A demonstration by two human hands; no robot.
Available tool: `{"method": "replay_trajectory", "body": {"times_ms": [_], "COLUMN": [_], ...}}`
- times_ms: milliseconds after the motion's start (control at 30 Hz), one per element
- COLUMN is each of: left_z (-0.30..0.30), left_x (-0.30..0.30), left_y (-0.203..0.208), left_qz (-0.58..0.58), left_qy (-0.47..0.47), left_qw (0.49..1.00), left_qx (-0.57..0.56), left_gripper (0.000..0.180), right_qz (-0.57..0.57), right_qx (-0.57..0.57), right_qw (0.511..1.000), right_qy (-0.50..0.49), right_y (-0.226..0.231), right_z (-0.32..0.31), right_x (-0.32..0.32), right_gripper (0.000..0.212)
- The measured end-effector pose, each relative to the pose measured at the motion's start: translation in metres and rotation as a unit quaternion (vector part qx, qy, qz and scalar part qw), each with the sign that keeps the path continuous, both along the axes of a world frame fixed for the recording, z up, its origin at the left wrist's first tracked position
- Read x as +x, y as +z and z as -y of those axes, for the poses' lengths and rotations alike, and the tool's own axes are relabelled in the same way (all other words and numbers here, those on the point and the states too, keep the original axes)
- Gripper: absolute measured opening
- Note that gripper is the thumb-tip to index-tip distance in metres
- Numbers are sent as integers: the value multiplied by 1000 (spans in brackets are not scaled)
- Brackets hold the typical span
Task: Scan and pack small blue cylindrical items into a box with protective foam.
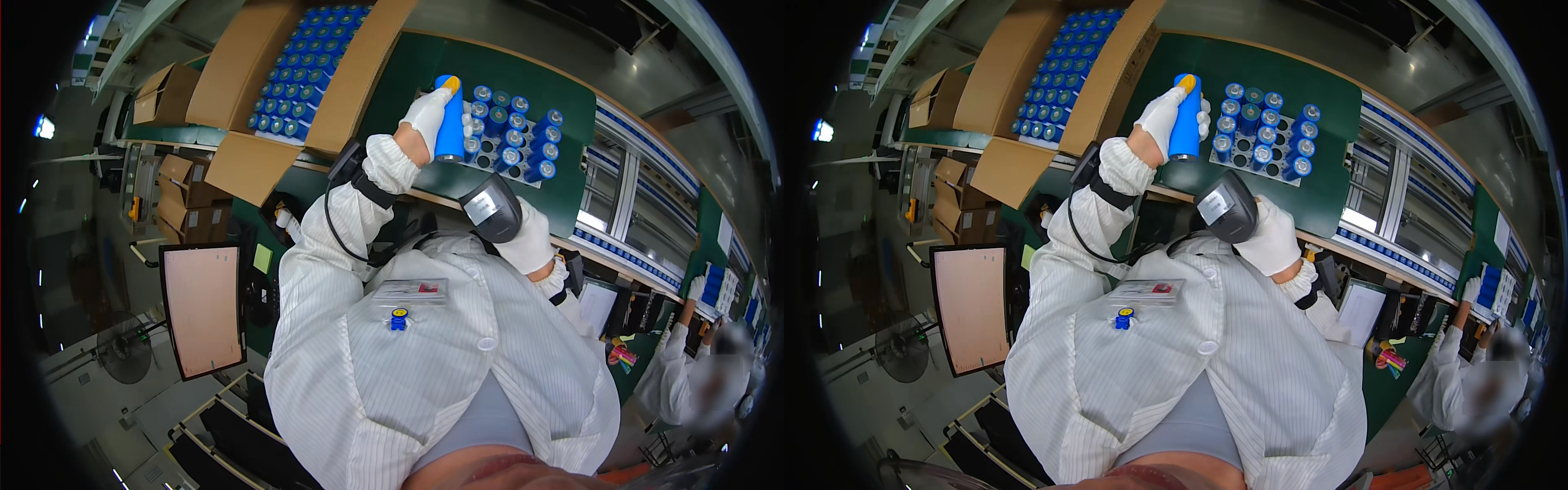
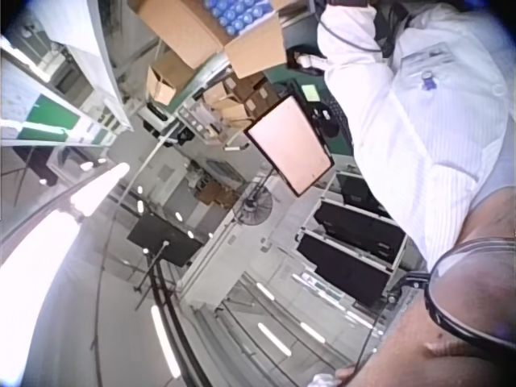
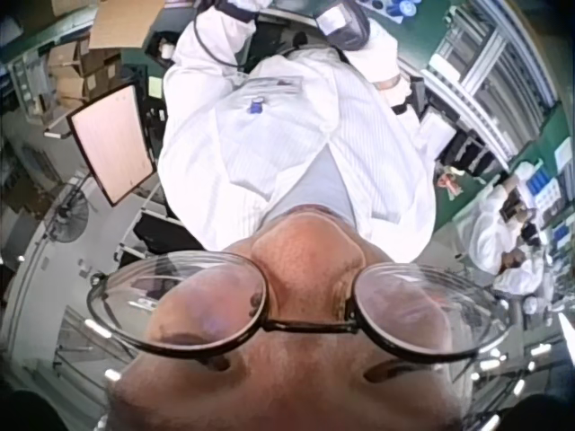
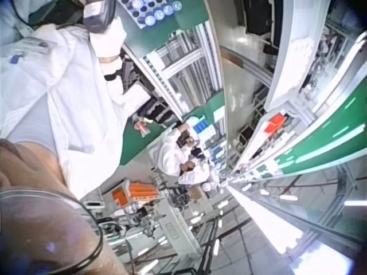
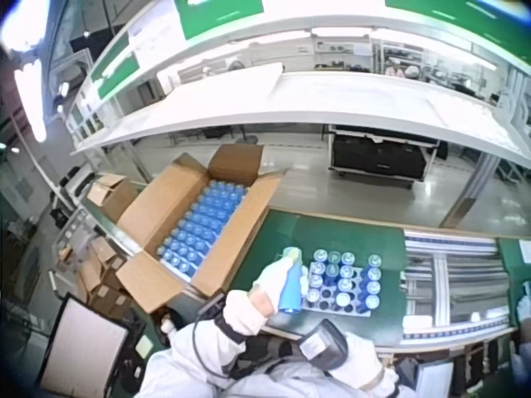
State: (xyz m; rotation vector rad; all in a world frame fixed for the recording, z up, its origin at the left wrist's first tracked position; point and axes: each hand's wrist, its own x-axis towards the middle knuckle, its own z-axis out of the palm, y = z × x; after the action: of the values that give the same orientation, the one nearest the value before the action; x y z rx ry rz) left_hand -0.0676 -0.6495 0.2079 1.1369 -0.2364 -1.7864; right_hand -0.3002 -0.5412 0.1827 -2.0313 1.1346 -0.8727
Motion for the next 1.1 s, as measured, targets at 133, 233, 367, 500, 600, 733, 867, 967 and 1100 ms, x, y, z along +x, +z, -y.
{"method": "replay_trajectory", "body": {"times_ms": [133, 233, 367, 500, 600, 733, 867, 967, 1100], "left_z": [-9, -11, -19, -39, -66, -88, -90, -85, -61], "left_x": [-10, -11, -16, -14, -22, -25, -27, -33, -41], "left_y": [12, 18, 28, 28, 29, 7, -17, -36, -59], "left_qz": [6, 32, 124, 311, 302, 419, 468, 470, 514], "left_qy": [5, -5, 8, -35, -33, -23, -38, -49, -79], "left_qw": [1000, 998, 987, 896, 870, 785, 706, 699, 731], "left_qx": [-25, -49, -101, -315, -387, -456, -530, -537, -443], "left_gripper": [24, 25, 26, 52, 57, 57, 54, 50, 50], "right_qz": [-36, -25, -2, 44, 28, 19, 38, 35, 55], "right_qx": [-9, 3, 14, 42, 57, 46, 62, 55, 51], "right_qw": [999, 1000, 1000, 996, 991, 989, 981, 980, 976], "right_qy": [8, -8, -27, -71, -114, -142, -180, -188, -206], "right_y": [-7, -8, -7, -14, -13, -28, -27, -38, -40], "right_z": [0, -3, -7, -7, -8, -3, 0, 2, 2], "right_x": [0, -3, -11, -23, -32, -44, -49, -55, -56], "right_gripper": [25, 24, 25, 31, 32, 32, 29, 28, 28]}}
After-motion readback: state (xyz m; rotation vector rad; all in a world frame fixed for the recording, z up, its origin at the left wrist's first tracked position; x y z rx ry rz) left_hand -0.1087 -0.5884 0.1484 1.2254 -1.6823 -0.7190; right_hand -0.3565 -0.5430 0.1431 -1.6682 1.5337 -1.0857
